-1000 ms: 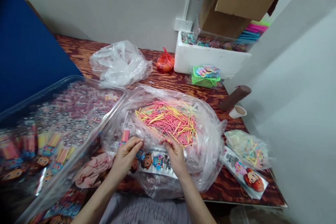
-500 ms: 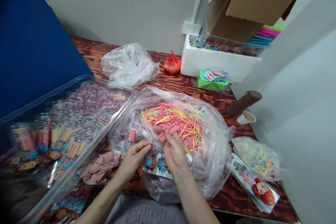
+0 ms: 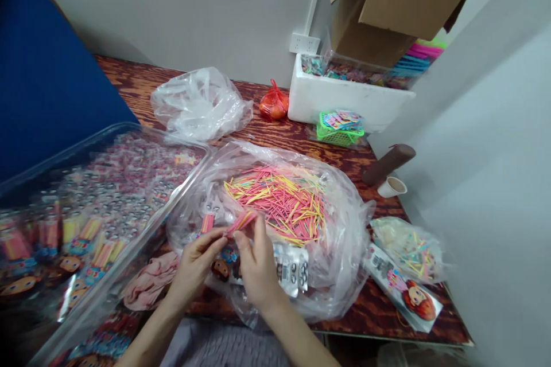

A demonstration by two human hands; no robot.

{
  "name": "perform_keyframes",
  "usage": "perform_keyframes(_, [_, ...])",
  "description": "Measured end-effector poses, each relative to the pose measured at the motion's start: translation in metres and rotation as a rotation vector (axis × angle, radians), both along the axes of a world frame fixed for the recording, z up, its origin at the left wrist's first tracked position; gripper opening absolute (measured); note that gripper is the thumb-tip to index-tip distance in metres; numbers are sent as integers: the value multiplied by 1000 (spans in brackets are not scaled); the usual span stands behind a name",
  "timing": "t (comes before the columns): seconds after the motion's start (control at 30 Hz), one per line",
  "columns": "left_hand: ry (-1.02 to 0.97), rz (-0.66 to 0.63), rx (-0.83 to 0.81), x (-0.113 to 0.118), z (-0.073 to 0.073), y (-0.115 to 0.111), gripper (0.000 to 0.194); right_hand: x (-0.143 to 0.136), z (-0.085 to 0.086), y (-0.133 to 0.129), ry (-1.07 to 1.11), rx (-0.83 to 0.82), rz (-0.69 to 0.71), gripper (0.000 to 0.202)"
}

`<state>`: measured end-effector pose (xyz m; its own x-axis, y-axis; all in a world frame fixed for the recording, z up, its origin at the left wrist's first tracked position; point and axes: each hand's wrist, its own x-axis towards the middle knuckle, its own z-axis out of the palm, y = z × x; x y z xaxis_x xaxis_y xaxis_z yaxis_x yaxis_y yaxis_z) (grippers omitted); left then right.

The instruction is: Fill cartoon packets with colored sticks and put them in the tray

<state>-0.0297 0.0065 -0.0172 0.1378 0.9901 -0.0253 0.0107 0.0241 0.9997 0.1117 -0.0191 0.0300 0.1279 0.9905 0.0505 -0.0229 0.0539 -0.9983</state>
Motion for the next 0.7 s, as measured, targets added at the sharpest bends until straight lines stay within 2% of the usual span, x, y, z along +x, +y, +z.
perform_keyframes(0.07, [12, 4, -31, -5, -2, 0, 25, -7, 1, -1, -52, 42, -63, 22])
perform_keyframes(0.2, [68, -31, -19, -9, 1, 1, 25, -9, 3, 5, -6, 41, -166, 36])
perform_keyframes(0.37, [27, -61, -35, -6, 6, 1, 23, -1, 6, 14, -211, 144, -6, 25])
perform_keyframes(0.47, [-2, -53, -68, -5, 3, 1, 25, 0, 7, 15, -316, 211, -19, 26])
perform_keyframes(0.53, [-28, -32, -85, -5, 1, 2, 26, -3, 8, 13, -385, 238, 38, 27])
perform_keyframes(0.63, [-84, 6, -125, -8, 0, 3, 30, -6, 8, 11, -392, 223, 195, 39])
perform_keyframes(0.7, [-131, 37, -176, -11, 0, 4, 32, 1, 5, 13, -351, 186, 207, 45])
